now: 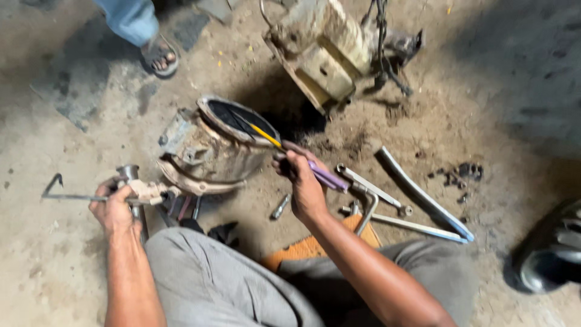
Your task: The person uses a thin metal rod and a cloth to scrape soot and debris from the internal filter of a disassembled catalytic converter or exhaust assembly while sitting on the floor.
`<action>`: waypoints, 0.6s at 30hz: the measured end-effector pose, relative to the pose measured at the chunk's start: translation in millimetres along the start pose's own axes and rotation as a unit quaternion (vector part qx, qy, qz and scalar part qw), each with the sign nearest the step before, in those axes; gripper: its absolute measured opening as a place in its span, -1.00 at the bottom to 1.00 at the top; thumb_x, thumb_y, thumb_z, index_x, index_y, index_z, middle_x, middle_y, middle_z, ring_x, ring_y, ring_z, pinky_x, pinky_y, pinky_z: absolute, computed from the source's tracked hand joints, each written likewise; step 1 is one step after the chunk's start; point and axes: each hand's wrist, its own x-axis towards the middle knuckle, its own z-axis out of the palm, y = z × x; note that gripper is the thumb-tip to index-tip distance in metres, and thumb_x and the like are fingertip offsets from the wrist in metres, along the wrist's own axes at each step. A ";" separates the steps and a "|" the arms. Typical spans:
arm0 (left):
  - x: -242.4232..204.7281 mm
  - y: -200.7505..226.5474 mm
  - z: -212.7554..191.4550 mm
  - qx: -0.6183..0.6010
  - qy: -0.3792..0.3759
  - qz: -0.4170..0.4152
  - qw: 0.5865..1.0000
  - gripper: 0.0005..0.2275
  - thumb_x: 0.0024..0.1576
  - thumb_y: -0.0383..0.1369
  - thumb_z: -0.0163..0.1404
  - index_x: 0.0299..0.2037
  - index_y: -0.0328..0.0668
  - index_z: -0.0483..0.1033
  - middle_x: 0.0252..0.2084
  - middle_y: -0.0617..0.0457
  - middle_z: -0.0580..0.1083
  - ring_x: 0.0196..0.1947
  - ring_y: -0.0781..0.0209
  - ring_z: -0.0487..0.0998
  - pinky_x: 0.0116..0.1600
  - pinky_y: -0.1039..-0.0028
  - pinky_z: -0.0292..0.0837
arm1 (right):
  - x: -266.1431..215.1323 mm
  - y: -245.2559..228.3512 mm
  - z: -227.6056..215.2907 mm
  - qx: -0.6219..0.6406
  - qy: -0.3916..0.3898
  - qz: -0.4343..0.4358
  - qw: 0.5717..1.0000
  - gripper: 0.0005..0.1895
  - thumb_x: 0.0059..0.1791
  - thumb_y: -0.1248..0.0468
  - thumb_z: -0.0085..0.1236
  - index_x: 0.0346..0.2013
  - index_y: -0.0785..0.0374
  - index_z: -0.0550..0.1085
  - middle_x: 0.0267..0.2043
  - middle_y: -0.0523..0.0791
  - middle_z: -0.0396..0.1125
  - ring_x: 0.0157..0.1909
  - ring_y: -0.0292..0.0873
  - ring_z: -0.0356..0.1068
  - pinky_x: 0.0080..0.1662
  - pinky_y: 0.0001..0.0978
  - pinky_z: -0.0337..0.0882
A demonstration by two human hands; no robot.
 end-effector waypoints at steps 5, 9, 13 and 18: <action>-5.3 9.7 6.5 -0.027 -0.004 0.003 1.000 -0.69 -0.11 -0.61 0.09 -0.11 -0.41 0.56 -0.24 -0.02 0.52 -0.29 0.18 0.57 -0.20 0.43 0.53 | 3.4 -2.8 0.8 0.048 0.007 -0.002 0.999 -0.60 0.07 0.28 0.08 0.13 0.51 0.45 -0.22 0.03 0.46 -0.25 -0.12 0.48 -0.15 -0.33 0.49; -2.3 7.1 7.0 -0.054 -0.016 0.004 0.998 -0.70 -0.09 -0.64 0.10 -0.11 -0.42 0.55 -0.22 -0.02 0.51 -0.28 0.18 0.57 -0.21 0.43 0.52 | -15.8 -6.6 1.8 0.037 -0.004 0.020 0.999 -0.61 0.06 0.28 0.04 0.11 0.51 0.45 -0.20 0.04 0.49 -0.19 -0.12 0.51 -0.10 -0.34 0.51; 2.5 1.0 5.2 -0.033 -0.017 0.010 0.999 -0.72 -0.06 -0.64 0.10 -0.12 -0.43 0.53 -0.25 -0.05 0.52 -0.31 0.16 0.57 -0.21 0.44 0.52 | -10.5 -13.5 5.1 0.058 0.014 0.024 0.998 -0.60 0.06 0.29 0.03 0.14 0.47 0.42 -0.20 0.01 0.46 -0.18 -0.13 0.50 -0.09 -0.32 0.49; 1.3 -6.3 -2.2 0.022 -0.004 0.018 1.000 -0.72 -0.02 -0.63 0.09 -0.07 -0.44 0.57 -0.24 -0.03 0.54 -0.31 0.25 0.55 -0.22 0.49 0.46 | -22.0 -12.3 2.6 0.069 -0.016 0.027 0.997 -0.58 0.08 0.28 0.04 0.14 0.54 0.41 -0.17 0.06 0.47 -0.16 -0.11 0.49 -0.06 -0.30 0.49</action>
